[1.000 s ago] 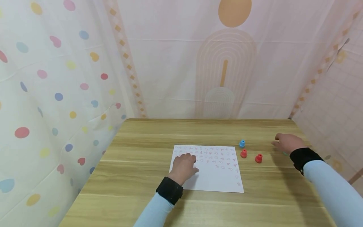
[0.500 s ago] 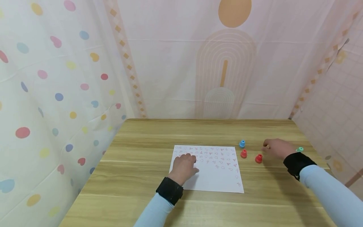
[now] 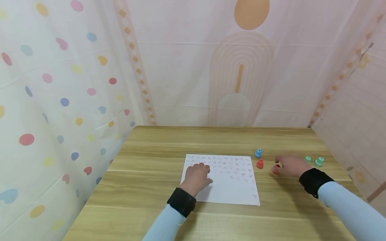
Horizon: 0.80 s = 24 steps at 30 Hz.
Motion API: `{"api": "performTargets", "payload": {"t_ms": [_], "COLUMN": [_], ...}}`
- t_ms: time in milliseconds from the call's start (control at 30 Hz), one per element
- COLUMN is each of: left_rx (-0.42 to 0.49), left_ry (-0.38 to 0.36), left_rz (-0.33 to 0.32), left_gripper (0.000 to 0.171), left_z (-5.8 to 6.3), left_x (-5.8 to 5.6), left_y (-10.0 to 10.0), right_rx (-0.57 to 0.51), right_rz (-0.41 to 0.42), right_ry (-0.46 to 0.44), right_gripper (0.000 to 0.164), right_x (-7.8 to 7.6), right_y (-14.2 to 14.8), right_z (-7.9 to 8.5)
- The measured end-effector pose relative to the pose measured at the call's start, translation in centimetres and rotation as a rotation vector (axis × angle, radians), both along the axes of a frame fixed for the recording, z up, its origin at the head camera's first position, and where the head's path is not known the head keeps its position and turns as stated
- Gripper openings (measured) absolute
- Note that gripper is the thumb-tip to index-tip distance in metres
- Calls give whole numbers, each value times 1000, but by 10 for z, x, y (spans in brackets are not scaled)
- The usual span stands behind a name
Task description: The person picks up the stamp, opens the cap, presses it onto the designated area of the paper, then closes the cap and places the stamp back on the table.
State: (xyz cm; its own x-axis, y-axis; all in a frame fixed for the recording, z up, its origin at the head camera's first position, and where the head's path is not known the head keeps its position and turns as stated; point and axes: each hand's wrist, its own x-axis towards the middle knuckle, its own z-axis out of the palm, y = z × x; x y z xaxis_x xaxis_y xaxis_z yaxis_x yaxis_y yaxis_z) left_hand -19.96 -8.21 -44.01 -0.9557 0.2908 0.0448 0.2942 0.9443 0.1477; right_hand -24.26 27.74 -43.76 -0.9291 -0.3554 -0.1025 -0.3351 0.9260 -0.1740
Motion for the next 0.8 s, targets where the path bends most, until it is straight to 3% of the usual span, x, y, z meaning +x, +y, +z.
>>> {"api": "performTargets", "payload": {"t_ms": [300,600,800], "left_rx": [-8,-33,-29], "left_ry": [20,35,33], "left_rz": [-6,-12,-11], "left_gripper": [27,29,29], "left_z": [-1,0,-1], "left_x": [-1,0,0], "left_y": [1,-1,-2], "right_rx": [2,15,-6], "right_rz": [6,70,64], "right_ry": [22,92,122], "right_gripper": [38,14,10], "right_x": [2,6,3], "right_y": [-2,-7,-7], "right_z": [-7,-5,-15]}}
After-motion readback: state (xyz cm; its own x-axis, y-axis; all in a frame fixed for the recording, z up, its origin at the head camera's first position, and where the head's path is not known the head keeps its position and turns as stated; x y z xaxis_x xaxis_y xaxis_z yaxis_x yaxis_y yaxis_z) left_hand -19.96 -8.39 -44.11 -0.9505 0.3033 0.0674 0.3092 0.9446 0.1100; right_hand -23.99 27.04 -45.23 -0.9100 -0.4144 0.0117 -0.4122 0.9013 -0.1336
